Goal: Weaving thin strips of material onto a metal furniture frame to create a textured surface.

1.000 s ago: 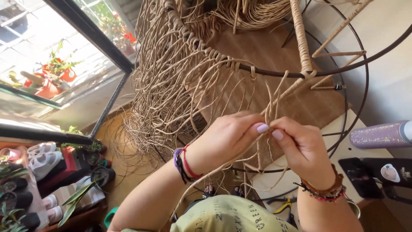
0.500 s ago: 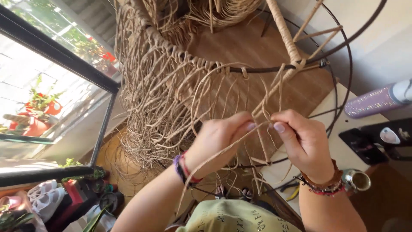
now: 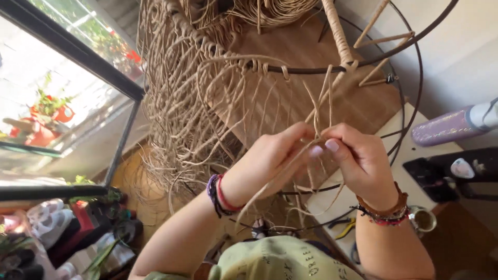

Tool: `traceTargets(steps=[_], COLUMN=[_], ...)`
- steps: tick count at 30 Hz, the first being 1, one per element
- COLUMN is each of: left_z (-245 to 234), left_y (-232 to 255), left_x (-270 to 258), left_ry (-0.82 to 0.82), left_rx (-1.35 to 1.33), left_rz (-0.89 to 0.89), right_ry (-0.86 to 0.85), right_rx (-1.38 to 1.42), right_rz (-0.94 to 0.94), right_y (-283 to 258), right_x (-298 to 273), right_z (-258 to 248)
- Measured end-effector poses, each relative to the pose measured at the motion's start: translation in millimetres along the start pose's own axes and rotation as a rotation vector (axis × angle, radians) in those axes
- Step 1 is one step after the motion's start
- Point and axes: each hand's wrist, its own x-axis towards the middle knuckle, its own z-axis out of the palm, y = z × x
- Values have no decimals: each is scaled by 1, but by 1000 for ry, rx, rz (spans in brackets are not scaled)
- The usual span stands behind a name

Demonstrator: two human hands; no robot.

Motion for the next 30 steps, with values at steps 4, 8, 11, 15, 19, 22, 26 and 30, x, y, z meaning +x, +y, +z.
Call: traceTargets(steps=[4, 8, 11, 15, 19, 22, 26, 30], left_z=[25, 27, 11, 13, 24, 4, -6, 29], left_y=[-62, -54, -13, -32, -69, -48, -49, -106], left_x=[-31, -38, -10, 9, -23, -8, 9, -25], left_ry=[22, -301, -100, -2, -419, -348, -107, -624], left_rx=[467, 171, -1, 177, 562, 285, 115, 562], left_rz=[79, -87, -10, 41, -45, -88, 20, -157], right_ry=[26, -57, -103, -131, -115, -124, -115, -136], right_rx=[81, 184, 192, 121, 192, 244, 252, 286], right_rz=[-62, -65, -72, -70, -56, -69, -62, -73], right_y=[-1, 13, 5, 9, 20, 11, 15, 21], right_x=[8, 16, 24, 30, 29, 30, 30, 27], right_z=[-3, -6, -6, -6, 2, 7, 8, 6])
